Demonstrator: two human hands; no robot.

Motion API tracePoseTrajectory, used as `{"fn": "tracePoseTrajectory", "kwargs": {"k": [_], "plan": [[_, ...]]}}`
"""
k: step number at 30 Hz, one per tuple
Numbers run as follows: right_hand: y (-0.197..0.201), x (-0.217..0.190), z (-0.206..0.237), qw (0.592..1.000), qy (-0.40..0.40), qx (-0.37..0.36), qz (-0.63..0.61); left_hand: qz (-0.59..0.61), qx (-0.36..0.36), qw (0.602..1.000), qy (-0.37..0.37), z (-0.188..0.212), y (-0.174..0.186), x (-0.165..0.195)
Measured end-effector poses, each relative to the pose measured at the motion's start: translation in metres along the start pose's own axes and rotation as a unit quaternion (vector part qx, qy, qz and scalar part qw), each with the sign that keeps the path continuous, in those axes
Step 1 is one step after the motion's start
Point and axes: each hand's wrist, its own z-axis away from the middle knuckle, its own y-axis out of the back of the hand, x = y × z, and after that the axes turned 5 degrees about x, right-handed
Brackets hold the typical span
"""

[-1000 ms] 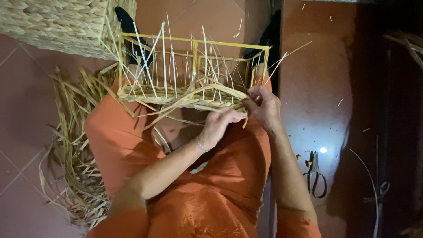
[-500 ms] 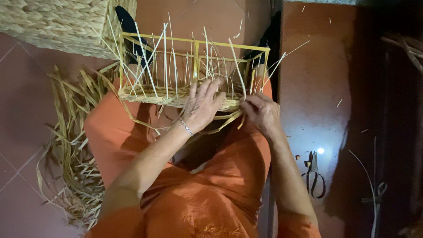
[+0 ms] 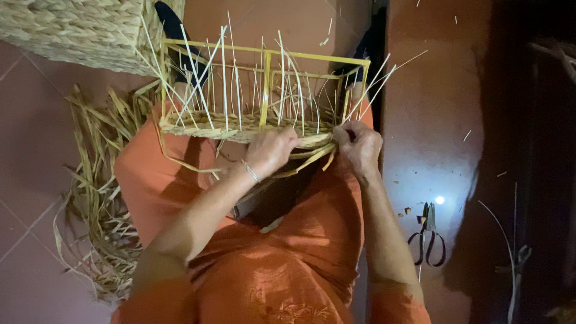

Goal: The person sits on the floor weaving dried palm strips around a bamboo-framed basket, threading and folding strips over the frame's uprights to build up the woven side wall, occasionally trimming strips with scissors and pulling new strips from a pile beside them.

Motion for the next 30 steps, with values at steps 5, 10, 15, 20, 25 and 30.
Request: {"fn": "tracePoseTrajectory", "kwargs": {"k": [5, 10, 15, 20, 25, 30], "plan": [[-0.001, -0.001, 0.003, 1.000, 0.018, 0.022, -0.008, -0.094, 0.184, 0.976, -0.073, 0.008, 0.012, -0.022], [-0.011, -0.005, 0.003, 0.984, 0.128, 0.106, 0.061, -0.188, 0.340, 0.895, -0.221, 0.032, 0.002, -0.007], [-0.014, -0.008, 0.006, 0.936, 0.330, 0.077, 0.101, -0.046, 0.256, 0.933, -0.248, 0.045, -0.017, 0.013], [0.008, -0.013, -0.005, 0.966, 0.249, -0.065, 0.037, -0.069, 0.297, 0.921, -0.244, 0.032, -0.022, 0.010], [0.038, -0.020, -0.011, 0.959, 0.090, -0.259, -0.067, 0.014, 0.092, 0.991, -0.091, 0.016, -0.016, 0.002], [0.033, -0.028, -0.008, 0.954, 0.226, -0.199, 0.003, 0.008, 0.236, 0.956, -0.175, 0.003, 0.013, 0.000]]}}
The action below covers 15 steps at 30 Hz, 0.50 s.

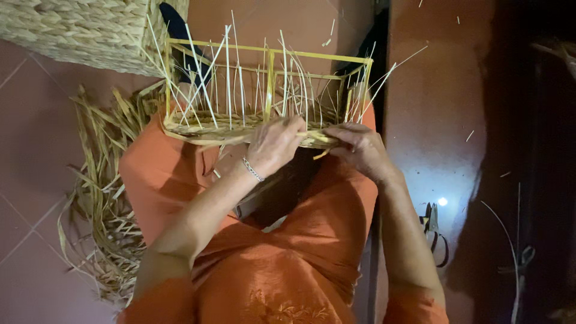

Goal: The person sits on the floor weaving dried palm strips around a bamboo-framed basket, threading and folding strips over the frame's uprights to build up the woven side wall, occasionally trimming strips with scissors and pulling new strips from a pile beside them.

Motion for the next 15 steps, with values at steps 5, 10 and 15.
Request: {"fn": "tracePoseTrajectory", "kwargs": {"k": [5, 10, 15], "plan": [[-0.014, 0.000, 0.003, 0.994, 0.035, 0.075, 0.073, -0.064, 0.054, 0.994, -0.068, -0.021, 0.029, 0.010], [-0.026, 0.010, 0.008, 0.993, -0.043, 0.107, 0.008, -0.133, 0.201, 0.950, -0.198, 0.000, 0.027, 0.036], [-0.033, 0.023, 0.009, 0.989, -0.082, 0.119, -0.042, -0.028, 0.057, 0.980, -0.191, 0.023, -0.015, 0.031]]}}
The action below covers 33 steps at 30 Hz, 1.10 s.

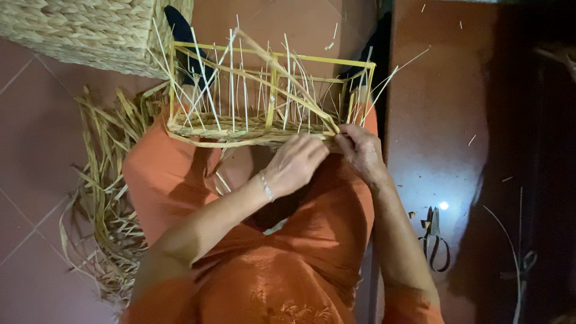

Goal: The person sits on the floor weaving dried palm strips around a bamboo-framed basket, threading and folding strips over the frame's uprights to build up the woven side wall, occasionally trimming strips with scissors and pulling new strips from a pile beside them.

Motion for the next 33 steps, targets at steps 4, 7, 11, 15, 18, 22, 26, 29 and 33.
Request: {"fn": "tracePoseTrajectory", "kwargs": {"k": [4, 7, 11, 15, 18, 22, 26, 29, 33], "plan": [[0.000, 0.003, -0.002, 0.997, -0.058, -0.027, -0.037, -0.011, -0.227, 0.941, 0.250, -0.025, -0.035, -0.040], [0.000, 0.003, -0.004, 0.995, -0.066, -0.036, -0.070, 0.040, -0.293, 0.890, 0.347, -0.047, -0.046, -0.058], [-0.002, 0.003, -0.003, 0.996, -0.079, -0.027, -0.033, 0.218, -0.059, 0.915, 0.334, -0.051, -0.046, -0.056], [-0.008, 0.006, -0.003, 0.999, -0.035, 0.019, -0.014, 0.350, -0.035, 0.796, 0.493, -0.033, -0.039, -0.043], [-0.011, 0.005, -0.006, 0.999, 0.008, 0.033, 0.017, 0.530, 0.065, 0.656, 0.532, -0.016, -0.029, -0.027], [-0.016, -0.009, -0.011, 0.998, -0.057, 0.024, 0.019, 0.480, 0.010, 0.780, 0.402, 0.008, -0.016, 0.003], [-0.017, -0.024, -0.013, 0.996, -0.007, 0.026, 0.086, 0.294, -0.031, 0.930, 0.219, 0.009, -0.004, 0.000], [-0.009, -0.029, -0.015, 0.992, 0.038, 0.006, 0.117, 0.052, -0.035, 0.989, 0.131, -0.002, 0.008, -0.028], [0.001, -0.033, -0.011, 0.994, 0.092, -0.017, 0.060, -0.055, -0.063, 0.986, 0.144, 0.001, 0.030, -0.059]]}}
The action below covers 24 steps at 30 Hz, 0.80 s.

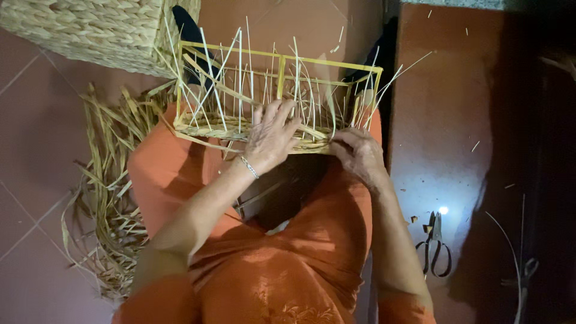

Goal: The person sits on the floor weaving dried palm strips around a bamboo-framed basket, threading and folding strips over the frame's uprights to build up the woven side wall, occasionally trimming strips with scissors and pulling new strips from a pile beside them.

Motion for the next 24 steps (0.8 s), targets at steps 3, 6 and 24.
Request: {"fn": "tracePoseTrajectory", "kwargs": {"k": [3, 6, 24], "plan": [[-0.008, -0.002, 0.002, 0.998, -0.061, 0.004, 0.030, -0.076, 0.024, 0.996, -0.044, 0.003, -0.002, -0.008], [-0.022, 0.001, 0.002, 0.988, -0.111, 0.047, 0.100, -0.095, 0.010, 0.994, -0.050, 0.012, -0.010, -0.009], [-0.054, 0.048, 0.018, 0.972, -0.094, 0.210, -0.040, 0.011, -0.029, 0.998, 0.057, 0.080, 0.047, -0.092]]}}
